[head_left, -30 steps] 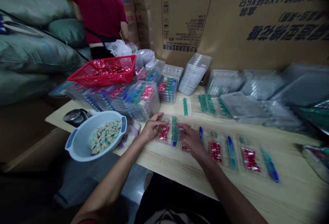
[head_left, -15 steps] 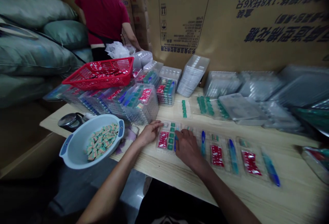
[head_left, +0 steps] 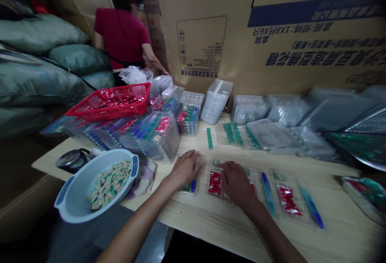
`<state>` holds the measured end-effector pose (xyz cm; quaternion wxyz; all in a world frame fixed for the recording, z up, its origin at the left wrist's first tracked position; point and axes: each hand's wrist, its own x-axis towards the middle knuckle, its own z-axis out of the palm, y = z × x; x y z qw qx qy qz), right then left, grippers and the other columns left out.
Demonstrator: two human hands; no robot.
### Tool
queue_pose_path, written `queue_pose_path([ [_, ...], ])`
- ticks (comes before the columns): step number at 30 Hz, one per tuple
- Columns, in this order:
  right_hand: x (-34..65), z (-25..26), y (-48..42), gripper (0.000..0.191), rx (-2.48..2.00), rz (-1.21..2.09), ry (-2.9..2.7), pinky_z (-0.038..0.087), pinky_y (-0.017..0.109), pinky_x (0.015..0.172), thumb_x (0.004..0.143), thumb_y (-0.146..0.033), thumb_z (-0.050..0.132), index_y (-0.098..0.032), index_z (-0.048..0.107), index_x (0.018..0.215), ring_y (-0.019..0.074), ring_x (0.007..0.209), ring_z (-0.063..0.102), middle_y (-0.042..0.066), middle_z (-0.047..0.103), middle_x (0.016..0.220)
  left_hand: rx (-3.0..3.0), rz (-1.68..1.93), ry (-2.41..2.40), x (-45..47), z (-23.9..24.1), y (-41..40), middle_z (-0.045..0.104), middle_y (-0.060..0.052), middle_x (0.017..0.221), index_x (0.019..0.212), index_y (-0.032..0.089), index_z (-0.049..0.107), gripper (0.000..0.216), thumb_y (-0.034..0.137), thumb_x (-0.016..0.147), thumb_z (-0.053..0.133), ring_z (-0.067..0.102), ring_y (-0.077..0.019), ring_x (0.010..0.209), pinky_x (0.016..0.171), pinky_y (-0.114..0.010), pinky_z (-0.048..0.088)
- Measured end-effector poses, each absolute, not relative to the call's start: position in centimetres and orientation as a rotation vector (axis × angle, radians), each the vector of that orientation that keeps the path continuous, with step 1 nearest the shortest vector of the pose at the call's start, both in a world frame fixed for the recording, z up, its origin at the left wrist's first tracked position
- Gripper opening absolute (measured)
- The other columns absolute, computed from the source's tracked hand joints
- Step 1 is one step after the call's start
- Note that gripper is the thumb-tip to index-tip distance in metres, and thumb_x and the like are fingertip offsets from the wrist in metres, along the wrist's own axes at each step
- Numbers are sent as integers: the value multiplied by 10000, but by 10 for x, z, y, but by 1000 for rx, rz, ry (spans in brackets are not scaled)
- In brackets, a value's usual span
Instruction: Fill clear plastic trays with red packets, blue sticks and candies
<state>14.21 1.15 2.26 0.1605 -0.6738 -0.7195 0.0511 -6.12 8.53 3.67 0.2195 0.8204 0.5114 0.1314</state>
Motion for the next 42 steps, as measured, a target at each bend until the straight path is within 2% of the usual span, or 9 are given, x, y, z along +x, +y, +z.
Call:
queue_pose_path([
  [4,143,21,7,388,-1908,175,-2037,414,381,967,893,-67,463,-136,701,1192,279,1056,572,145,649,1142,1978,460,1736,-19,50,147,702,-274,1160,1057,80,731,322,269,951,493,656,-342,1157,1015,-422,462],
  [8,151,16,3,381,-1812,205,-2013,428,389,997,898,-84,443,-129,706,1170,274,1063,576,145,652,1126,1812,437,1850,7,35,187,713,-299,1096,932,72,737,167,145,798,670,664,-359,1150,955,-389,484],
  [14,171,4,2,363,-1762,217,-1921,464,422,986,902,-131,427,-126,716,1123,281,1040,599,158,658,1096,1553,559,1837,1,23,197,744,-173,997,836,115,693,73,153,789,733,683,-285,1101,927,-381,510],
  [18,175,3,15,345,-1648,348,-1820,498,417,945,875,-164,435,-157,727,1058,260,998,640,131,699,1056,1319,722,1698,-9,31,186,698,-27,809,970,126,637,134,207,874,686,695,-172,764,741,-336,573],
  [23,182,17,28,303,-1553,714,-1498,529,409,865,836,-298,507,-198,731,1013,245,915,677,74,745,994,1068,846,1395,-35,45,158,618,42,594,1001,142,540,349,57,720,728,633,-138,527,589,-270,563],
  [28,190,42,28,334,-1409,1162,-917,509,309,639,739,-350,671,-166,698,1016,201,713,664,83,730,903,1015,955,1217,-62,55,126,641,26,677,1016,138,584,377,69,674,727,635,-116,567,598,-242,549],
  [33,200,68,18,381,-1126,1587,-552,546,371,720,841,-406,564,-176,633,1137,262,816,721,140,749,953,1461,1181,914,-50,48,94,691,-12,804,907,165,694,147,210,769,713,664,-137,747,750,-263,533],
  [39,204,56,-4,327,-1270,1415,-558,563,366,706,738,-330,659,-197,690,1035,259,860,712,108,749,1024,2033,1119,713,-28,22,91,737,-78,1016,894,195,727,206,138,909,530,679,-196,1077,978,-334,502],
  [42,200,36,-16,329,-1550,1234,-838,558,427,812,720,-347,667,-214,727,1015,287,901,703,86,750,1022,2268,966,569,-29,6,102,711,-114,1136,936,185,736,276,62,884,495,641,-210,1177,1008,-349,504],
])
